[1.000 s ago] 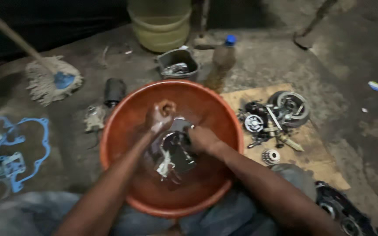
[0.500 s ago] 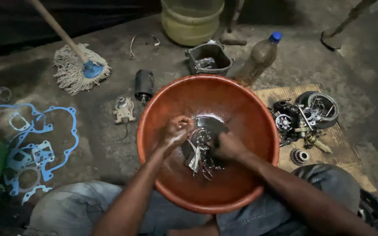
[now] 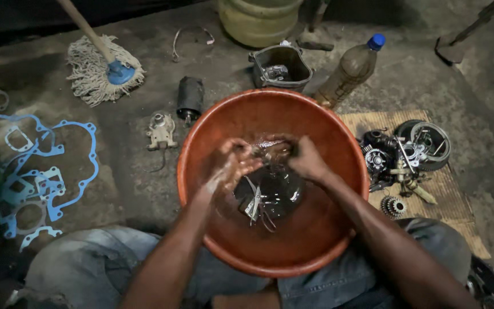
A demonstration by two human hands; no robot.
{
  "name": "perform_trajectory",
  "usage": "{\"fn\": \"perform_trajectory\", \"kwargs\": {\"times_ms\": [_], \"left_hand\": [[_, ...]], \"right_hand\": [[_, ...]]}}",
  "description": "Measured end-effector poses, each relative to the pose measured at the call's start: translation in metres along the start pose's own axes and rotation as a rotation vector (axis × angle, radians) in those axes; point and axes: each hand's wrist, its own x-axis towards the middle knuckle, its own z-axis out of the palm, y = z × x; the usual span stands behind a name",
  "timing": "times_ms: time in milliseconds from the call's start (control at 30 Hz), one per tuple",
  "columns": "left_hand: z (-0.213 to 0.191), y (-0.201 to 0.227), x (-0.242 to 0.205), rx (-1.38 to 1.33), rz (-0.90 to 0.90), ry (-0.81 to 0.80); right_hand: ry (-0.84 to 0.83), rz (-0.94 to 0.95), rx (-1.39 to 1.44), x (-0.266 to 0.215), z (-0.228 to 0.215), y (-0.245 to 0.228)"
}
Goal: The person sits on the floor and cleans various small mechanical parts by hand in a large orange basin filled with liquid. They repeatedly pick up parts, scrub them, and pour more liquid from a plastic bottle into the basin to continue the cleaning process.
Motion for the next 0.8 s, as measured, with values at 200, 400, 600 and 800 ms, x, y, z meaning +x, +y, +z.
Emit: {"fn": "perform_trajectory", "kwargs": {"times_ms": [200, 400, 600, 800], "left_hand": [[-0.004, 0.027, -0.008, 0.037, -0.009, 0.103], [-0.021, 0.018, -0.001, -0.155, -0.05, 0.07], [-0.024, 0.022, 0.0, -0.149, -0.048, 0.081], [-0.022, 0.027, -0.003, -0.197, -0.024, 0.064]], "right_hand": [[-0.372, 0.119, -0.863, -0.037, 0.052, 0.012], [-0.527, 0.159, -1.055, -0.034, 0.077, 0.014], [-0.49, 0.177, -0.94, -0.036, 0.047, 0.008], [-0.635, 0.314, -1.09, -0.048, 0.051, 0.005]]}}
